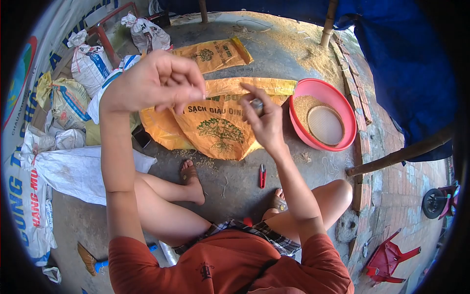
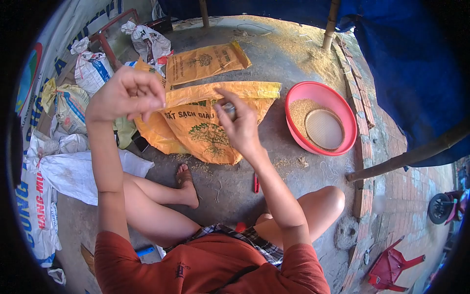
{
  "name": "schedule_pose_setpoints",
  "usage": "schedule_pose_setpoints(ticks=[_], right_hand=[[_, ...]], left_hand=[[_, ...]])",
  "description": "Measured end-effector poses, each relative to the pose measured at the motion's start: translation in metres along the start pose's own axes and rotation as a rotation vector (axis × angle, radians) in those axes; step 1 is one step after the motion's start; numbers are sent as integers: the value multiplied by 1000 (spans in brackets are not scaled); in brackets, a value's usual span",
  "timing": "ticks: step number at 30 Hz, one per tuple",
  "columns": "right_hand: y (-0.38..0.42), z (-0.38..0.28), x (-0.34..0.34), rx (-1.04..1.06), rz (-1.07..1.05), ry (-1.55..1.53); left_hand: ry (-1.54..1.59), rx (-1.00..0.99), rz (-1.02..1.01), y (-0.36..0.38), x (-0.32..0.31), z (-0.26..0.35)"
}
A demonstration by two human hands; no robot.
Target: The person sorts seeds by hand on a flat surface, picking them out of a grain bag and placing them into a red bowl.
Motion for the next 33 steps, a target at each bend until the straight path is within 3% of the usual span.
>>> schedule_pose_setpoints(ticks=[1,3,5,9,11,14,17,19,20,25,27,31,33], right_hand=[[2,-5,-7,41,-38,35],[8,-10,-15,108,-81,108],[12,-5,-22,83,-128,239],[16,-1,-28,86,-143,366],[17,-4,-32,114,-145,405],[17,-7,-37,176,-152,482],[16,-4,-42,181,-192,505],[13,3,-45,154,-212,503],[12,4,-46,154,-223,506],[5,7,-45,140,-223,496],[3,8,-48,120,-237,496],[2,6,-52,83,-236,518],[0,6,-54,99,-227,519]], left_hand=[[2,0,3,2,0,-1],[-174,-184,-276,8,-16,5],[-192,-175,-344,6,-15,0],[-60,-196,72,-40,25,-46],[-128,-72,226,-78,28,-92],[-210,-16,74,-117,-11,-131],[-173,-146,-15,-150,-37,-154],[-151,-201,-262,-159,-55,-158],[-134,-72,-305,-156,-55,-155],[-283,-3,-268,-159,-40,-165],[-229,73,-422,-155,-39,-174],[-336,125,-287,-142,-11,-172],[-142,118,-34,-137,13,-173]])
Point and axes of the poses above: each hand's wrist, its own y-axis away from the middle knuckle, its own x-axis out of the back of the hand, z = x × y, the point moved 6 cm from there along -y, towards the middle knuckle, and after that the axes turned 5 degrees about -y, right-handed, at the moved point
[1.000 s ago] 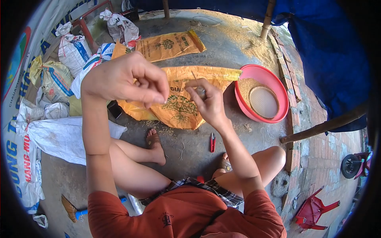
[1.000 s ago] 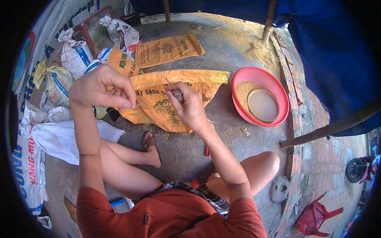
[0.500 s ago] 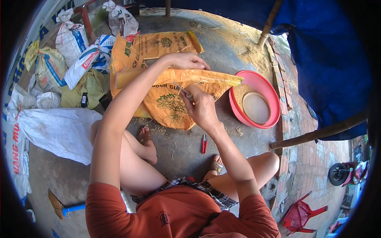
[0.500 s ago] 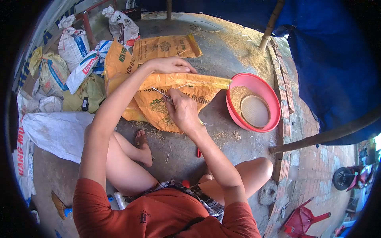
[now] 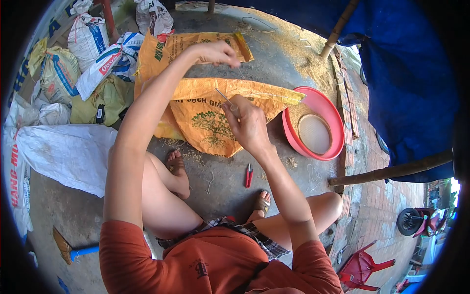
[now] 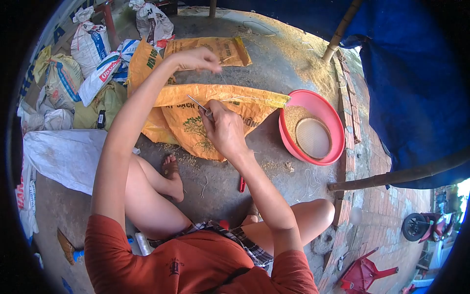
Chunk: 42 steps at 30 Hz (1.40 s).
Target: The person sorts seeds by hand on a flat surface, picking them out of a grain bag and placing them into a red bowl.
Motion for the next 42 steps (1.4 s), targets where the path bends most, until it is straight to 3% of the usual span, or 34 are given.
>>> schedule_pose_setpoints(ticks=[1,3,4,6,7,11,13,14,16,17,20,26,28,30,32,35,36,38,40,42], right_hand=[[-1,-1,0,13,12,4],[-2,2,-2,9,22,13],[-3,3,-3,8,28,23],[-4,5,-4,7,34,33],[-4,6,-4,9,37,44],[-3,14,-5,-1,51,17],[-5,19,0,-34,117,-99],[-7,18,2,-31,115,-99],[-11,24,6,-201,97,-226],[-14,29,7,-177,129,-311],[-29,18,21,-180,151,-401],[-53,10,36,-160,96,-461],[-58,14,42,-190,79,-551],[-62,30,62,-200,113,-413],[-63,41,82,-152,55,-2],[-63,77,91,-177,-59,150],[-62,82,98,-179,-55,153],[-55,103,100,-395,-223,78],[-54,111,105,-418,-229,7],[-52,103,115,-486,-240,59]], left_hand=[[-2,-1,-3,-1,5,-9],[445,-36,175,-4,24,-20],[443,-37,172,-7,24,-25],[1013,-85,251,5,25,-12],[1151,-27,239,7,23,-8],[1059,-133,160,-4,31,-21],[331,-27,344,6,35,-2],[332,-27,348,10,33,2],[-56,-305,252,20,22,31],[-265,-370,176,24,16,42],[-326,-501,201,47,-9,62],[-150,-419,177,41,-22,42],[-41,-476,304,47,-15,38],[64,-463,311,46,-12,24],[182,-410,263,49,-8,19],[244,-382,234,51,-10,21],[262,-366,231,51,-10,21],[250,-376,247,50,-10,20],[235,-382,265,50,-8,16],[36,-457,293,52,-7,23]])
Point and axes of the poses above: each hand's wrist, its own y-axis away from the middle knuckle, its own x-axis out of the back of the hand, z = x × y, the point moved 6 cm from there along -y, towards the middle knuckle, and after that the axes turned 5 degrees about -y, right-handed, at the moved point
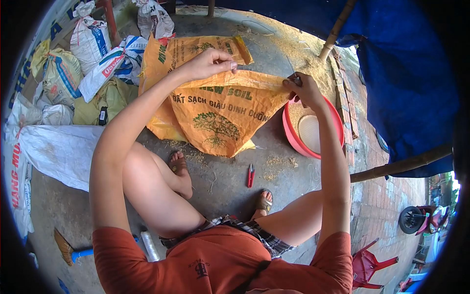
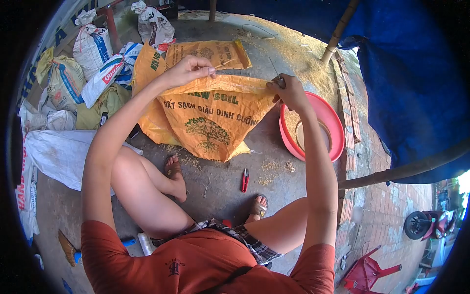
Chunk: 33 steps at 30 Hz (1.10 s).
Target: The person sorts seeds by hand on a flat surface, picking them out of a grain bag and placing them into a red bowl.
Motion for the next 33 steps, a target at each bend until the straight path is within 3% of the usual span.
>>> schedule_pose_setpoints(ticks=[1,3,6,15,19,22,24,30,33], right_hand=[[-1,3,0,-2,6,-1],[-4,8,1,111,90,7],[-10,20,-3,153,111,-55],[0,16,-10,187,187,-107],[1,17,-10,191,217,-145],[-7,37,-7,157,180,-314],[-7,50,-2,78,141,-554],[2,67,-7,-85,102,-914],[-2,71,-17,-159,59,-1044]], left_hand=[[-1,-5,-4,0,1,0],[-422,60,-39,3,1,9],[-530,-90,74,5,-3,18],[-817,-121,30,-2,-3,7],[-807,-145,72,-5,-2,3],[-654,-54,64,-7,2,-3],[-441,179,74,-6,9,-9],[-535,19,214,-11,6,-3],[-523,80,248,-15,1,4]])
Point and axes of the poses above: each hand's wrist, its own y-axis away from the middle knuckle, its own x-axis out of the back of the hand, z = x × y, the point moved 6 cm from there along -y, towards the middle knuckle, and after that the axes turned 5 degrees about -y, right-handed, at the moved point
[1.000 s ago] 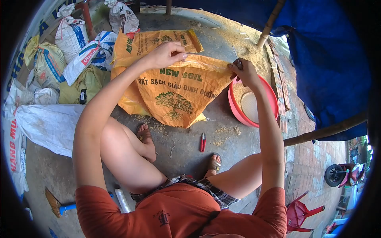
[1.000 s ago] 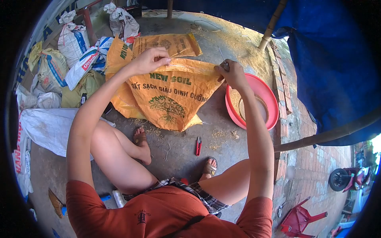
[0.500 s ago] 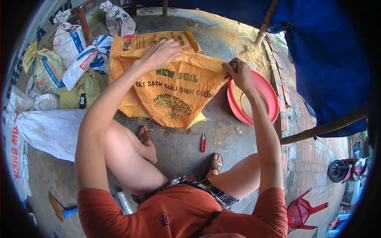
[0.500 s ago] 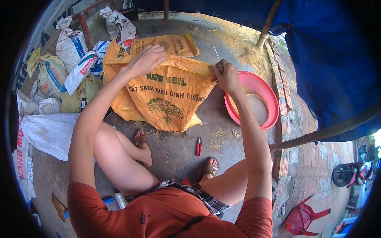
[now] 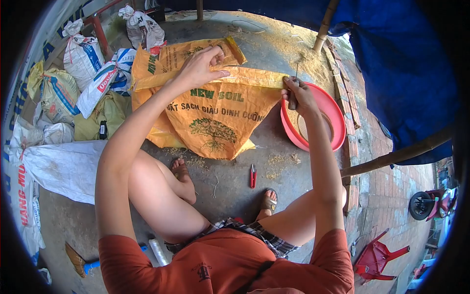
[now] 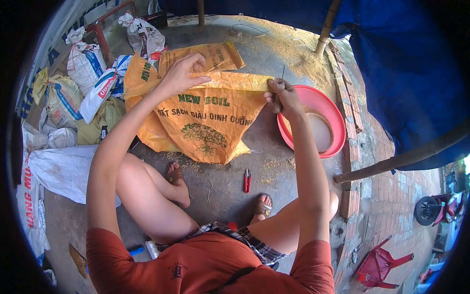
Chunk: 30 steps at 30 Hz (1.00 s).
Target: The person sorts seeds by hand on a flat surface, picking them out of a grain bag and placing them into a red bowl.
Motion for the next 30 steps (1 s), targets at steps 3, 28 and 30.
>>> schedule_pose_setpoints(ticks=[3,28,30], right_hand=[[-10,6,-3,-24,-14,-107],[0,21,-4,102,-85,-39],[1,20,-6,138,-60,-34]], left_hand=[[-135,-8,20,0,-1,9],[-110,231,-475,10,1,-18],[-140,196,-422,9,4,-17]])
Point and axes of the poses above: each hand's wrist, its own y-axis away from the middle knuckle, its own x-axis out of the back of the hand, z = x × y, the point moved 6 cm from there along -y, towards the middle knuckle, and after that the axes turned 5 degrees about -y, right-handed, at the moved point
